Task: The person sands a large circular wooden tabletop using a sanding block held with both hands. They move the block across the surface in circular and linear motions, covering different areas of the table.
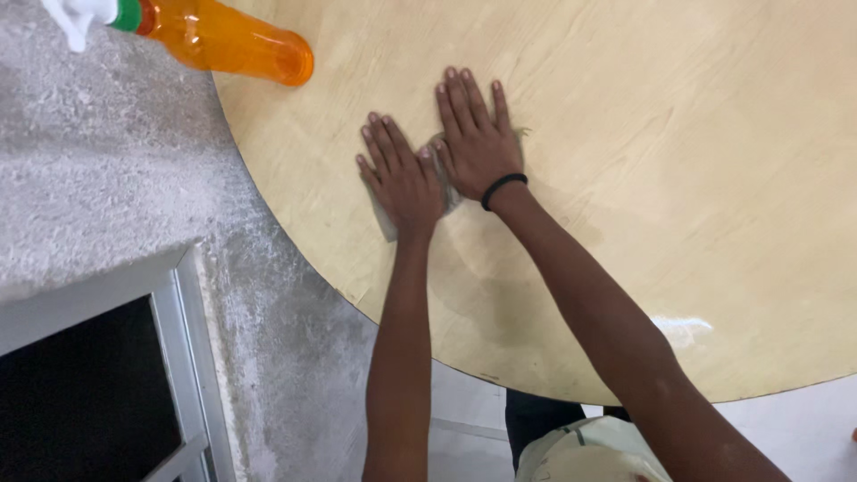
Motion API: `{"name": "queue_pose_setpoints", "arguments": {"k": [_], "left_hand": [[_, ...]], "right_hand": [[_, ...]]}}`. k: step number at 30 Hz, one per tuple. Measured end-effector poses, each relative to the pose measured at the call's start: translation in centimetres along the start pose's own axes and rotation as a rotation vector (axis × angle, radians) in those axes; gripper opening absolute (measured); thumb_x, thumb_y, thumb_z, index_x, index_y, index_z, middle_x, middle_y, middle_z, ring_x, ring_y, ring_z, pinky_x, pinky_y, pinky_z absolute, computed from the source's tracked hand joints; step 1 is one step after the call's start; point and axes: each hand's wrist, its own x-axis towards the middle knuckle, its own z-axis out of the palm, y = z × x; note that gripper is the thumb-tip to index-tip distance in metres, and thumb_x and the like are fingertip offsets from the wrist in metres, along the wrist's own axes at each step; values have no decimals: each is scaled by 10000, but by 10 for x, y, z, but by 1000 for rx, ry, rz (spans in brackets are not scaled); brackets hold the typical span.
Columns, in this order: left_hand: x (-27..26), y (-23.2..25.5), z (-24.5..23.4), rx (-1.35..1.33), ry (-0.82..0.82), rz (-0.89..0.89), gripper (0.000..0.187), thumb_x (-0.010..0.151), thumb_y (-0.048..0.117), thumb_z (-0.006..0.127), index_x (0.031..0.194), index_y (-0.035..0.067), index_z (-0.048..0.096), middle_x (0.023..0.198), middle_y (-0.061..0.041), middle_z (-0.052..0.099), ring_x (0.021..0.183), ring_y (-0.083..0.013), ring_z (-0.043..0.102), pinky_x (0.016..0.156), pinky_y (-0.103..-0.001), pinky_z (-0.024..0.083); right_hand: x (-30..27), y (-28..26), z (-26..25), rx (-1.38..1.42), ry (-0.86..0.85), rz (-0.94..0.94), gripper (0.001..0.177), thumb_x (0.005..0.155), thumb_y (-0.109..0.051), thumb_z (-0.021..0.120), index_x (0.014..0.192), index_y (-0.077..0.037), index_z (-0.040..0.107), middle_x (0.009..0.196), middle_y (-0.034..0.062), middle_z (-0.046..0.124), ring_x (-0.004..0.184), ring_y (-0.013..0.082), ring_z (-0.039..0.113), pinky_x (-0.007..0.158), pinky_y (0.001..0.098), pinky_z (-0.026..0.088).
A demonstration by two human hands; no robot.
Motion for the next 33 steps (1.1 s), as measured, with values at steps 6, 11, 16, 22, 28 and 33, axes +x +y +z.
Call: {"name": "queue_pose_setpoints", "arguments": {"k": [6, 11, 16, 22, 28, 33], "left_hand": [[48, -58, 0, -81, 101, -89, 718, 1116, 426, 349, 1661, 3, 147, 1755, -152, 114, 1639, -318, 82, 1313, -533, 66], [6, -110, -14, -46, 96, -234, 744, 1104, 426, 395, 1653, -10, 143, 1749, -164, 114, 1624, -335, 79, 1301, -530, 71], [-116, -90, -15, -18, 40, -300, 724, 1102, 418, 353, 1644, -26, 171, 1742, -192, 129, 1622, -367, 92, 1297, -547, 72], [-246, 14, 3, -80, 26, -127, 719, 1093, 399, 321, 1637, -51, 190, 1728, -241, 149, 1615, -409, 114, 1292, -573, 74], [-286, 98, 13, -97, -73, 157, 718, 1054, 432, 389, 1619, 4, 276, 1702, -212, 231, 1592, -395, 175, 1272, -588, 91], [-285, 105, 8, -82, -70, 217, 707, 1061, 433, 411, 1624, 20, 301, 1700, -220, 252, 1597, -396, 199, 1278, -591, 110]], "right_hand": [[59, -33, 4, 60, 41, -12, 717, 1100, -458, 338, 1678, -54, 205, 1727, 226, 93, 1597, 360, 46, 1273, 586, 6], [30, -74, 15, 76, -2, -297, 748, 1058, -489, 408, 1634, -29, 281, 1715, 217, 157, 1596, 342, 94, 1284, 545, 41], [-96, -81, 23, 37, -76, -467, 739, 1045, -502, 415, 1605, -27, 330, 1712, 180, 216, 1593, 299, 141, 1280, 529, 85], [-256, -20, 11, 48, -121, -287, 693, 1047, -470, 376, 1604, -59, 336, 1706, 148, 233, 1587, 275, 160, 1265, 540, 89], [-361, 74, 12, 105, 51, 81, 752, 1058, -477, 415, 1627, -5, 282, 1693, 268, 188, 1597, 382, 129, 1273, 600, 69], [-358, 72, 7, 48, 6, 267, 762, 1043, -507, 434, 1652, -78, 276, 1700, 273, 180, 1584, 429, 129, 1262, 597, 76]]}}
